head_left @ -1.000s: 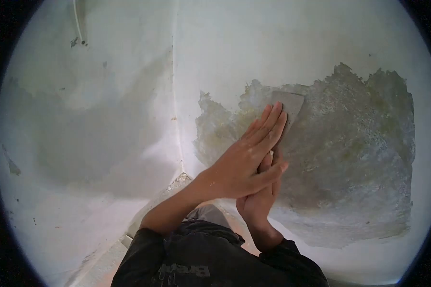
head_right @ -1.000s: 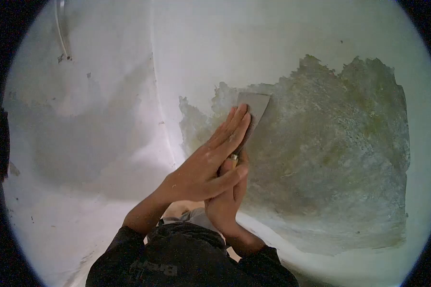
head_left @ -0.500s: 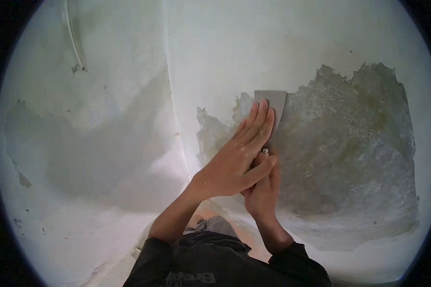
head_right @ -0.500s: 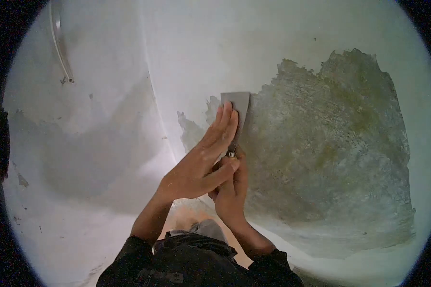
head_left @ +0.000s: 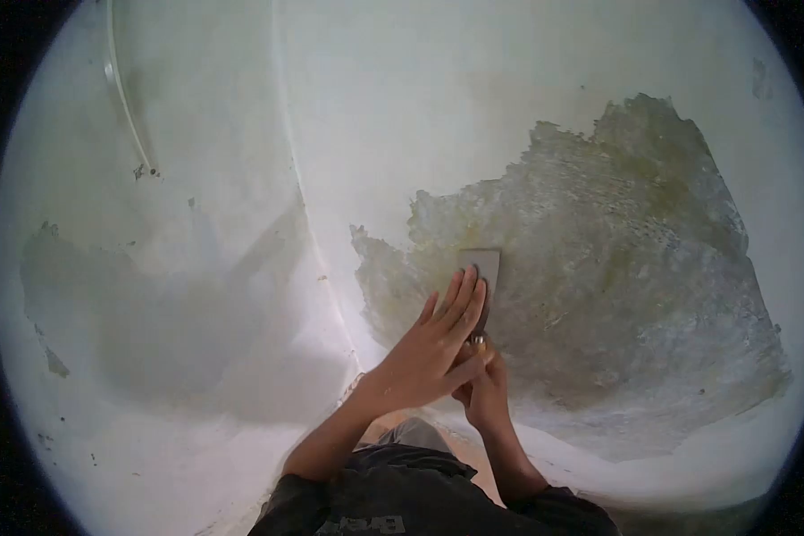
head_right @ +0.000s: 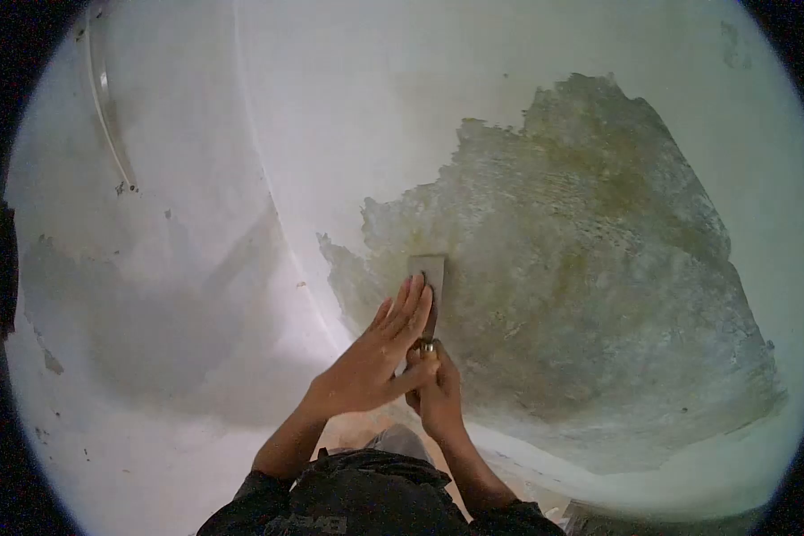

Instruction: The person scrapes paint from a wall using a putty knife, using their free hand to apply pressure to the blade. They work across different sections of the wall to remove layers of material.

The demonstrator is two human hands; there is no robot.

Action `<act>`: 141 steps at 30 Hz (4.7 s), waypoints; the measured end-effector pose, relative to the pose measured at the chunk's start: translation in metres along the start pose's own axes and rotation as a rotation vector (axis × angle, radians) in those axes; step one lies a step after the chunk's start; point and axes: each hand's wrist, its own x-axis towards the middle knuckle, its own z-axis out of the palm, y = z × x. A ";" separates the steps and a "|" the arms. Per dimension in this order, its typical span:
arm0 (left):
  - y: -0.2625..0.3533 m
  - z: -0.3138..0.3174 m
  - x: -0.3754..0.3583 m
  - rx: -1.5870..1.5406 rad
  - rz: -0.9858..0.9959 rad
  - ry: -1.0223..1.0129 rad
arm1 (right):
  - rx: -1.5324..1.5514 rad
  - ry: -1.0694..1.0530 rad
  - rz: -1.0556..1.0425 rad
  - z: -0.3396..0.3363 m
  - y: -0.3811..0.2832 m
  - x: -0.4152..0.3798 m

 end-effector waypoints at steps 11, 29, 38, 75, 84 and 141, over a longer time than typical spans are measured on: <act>0.043 -0.002 -0.011 0.000 0.122 0.036 | -0.153 -0.063 -0.199 -0.004 -0.027 -0.028; 0.066 0.014 -0.053 -0.140 -0.182 0.208 | -0.333 -0.141 -0.103 0.021 0.008 -0.058; 0.069 -0.002 -0.098 0.019 -0.350 0.419 | -0.462 -0.435 -0.100 0.057 0.028 -0.059; 0.133 -0.022 0.076 -0.120 -0.099 0.475 | 0.112 -0.367 -0.267 0.005 -0.159 -0.014; 0.124 -0.066 0.079 0.007 0.115 0.276 | 0.212 -0.119 -0.349 0.047 -0.167 -0.024; 0.088 -0.085 0.087 0.090 0.385 0.282 | 0.323 -0.167 -0.428 0.060 -0.161 -0.014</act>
